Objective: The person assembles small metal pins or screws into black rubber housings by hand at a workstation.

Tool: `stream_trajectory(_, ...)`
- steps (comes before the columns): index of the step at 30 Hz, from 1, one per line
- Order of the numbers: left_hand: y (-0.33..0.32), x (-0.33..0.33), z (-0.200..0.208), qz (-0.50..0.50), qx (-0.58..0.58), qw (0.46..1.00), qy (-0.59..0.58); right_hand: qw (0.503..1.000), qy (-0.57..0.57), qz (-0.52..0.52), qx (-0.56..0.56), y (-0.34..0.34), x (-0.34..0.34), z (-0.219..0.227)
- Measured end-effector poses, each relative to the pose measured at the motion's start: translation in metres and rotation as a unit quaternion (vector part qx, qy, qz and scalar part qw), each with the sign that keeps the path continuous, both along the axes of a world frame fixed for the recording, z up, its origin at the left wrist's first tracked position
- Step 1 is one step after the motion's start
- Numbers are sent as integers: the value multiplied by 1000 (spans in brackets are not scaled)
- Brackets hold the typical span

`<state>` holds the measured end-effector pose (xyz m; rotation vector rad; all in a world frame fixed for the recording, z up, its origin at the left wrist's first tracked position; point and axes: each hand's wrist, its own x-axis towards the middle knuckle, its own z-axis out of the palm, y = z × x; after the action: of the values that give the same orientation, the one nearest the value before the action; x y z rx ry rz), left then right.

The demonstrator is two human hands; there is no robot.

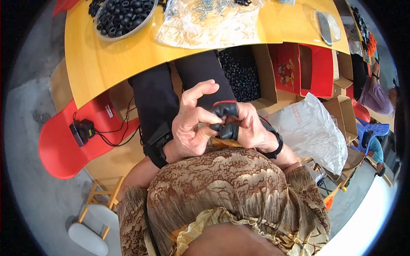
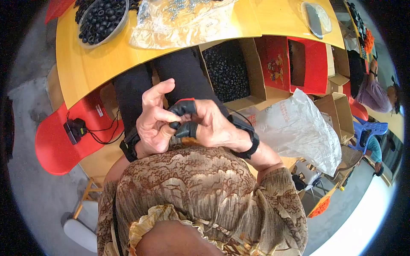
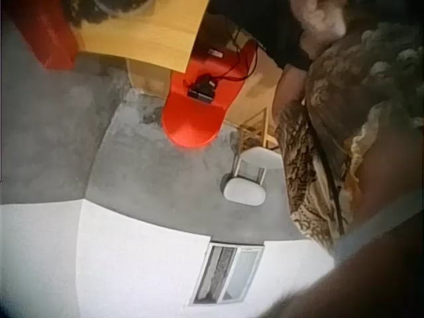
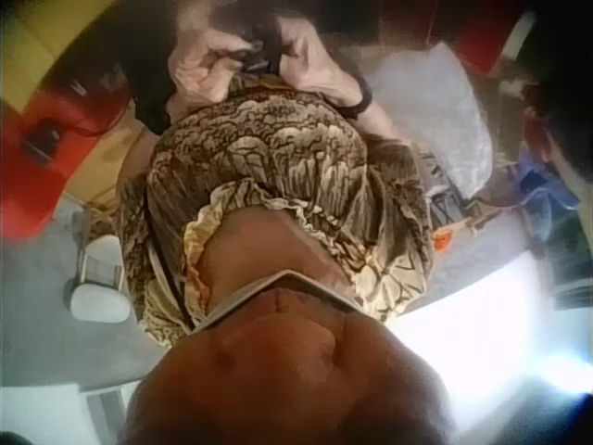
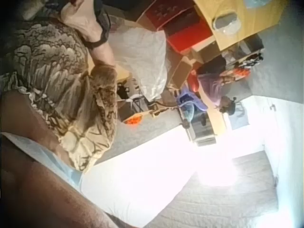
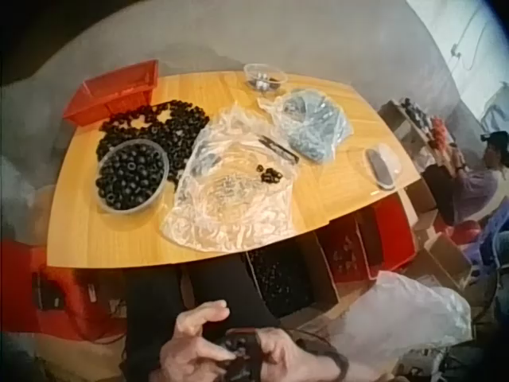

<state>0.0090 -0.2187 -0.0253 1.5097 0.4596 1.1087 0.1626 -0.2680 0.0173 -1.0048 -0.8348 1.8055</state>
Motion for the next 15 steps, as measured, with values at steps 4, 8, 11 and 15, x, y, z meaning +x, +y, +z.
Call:
stream_trajectory(4,-2,-3,2,5,-29,1000,5,995,-73,21,63,3,3,-2)
stream_trajectory(8,-6,-1,2,21,-8,1000,3,987,-107,17,121,2,5,-5)
stream_trajectory(11,-4,3,3,29,30,999,-32,978,-135,-3,160,2,2,-8)
stream_trajectory(15,-6,1,7,11,-70,997,-12,978,-138,11,159,0,2,-7)
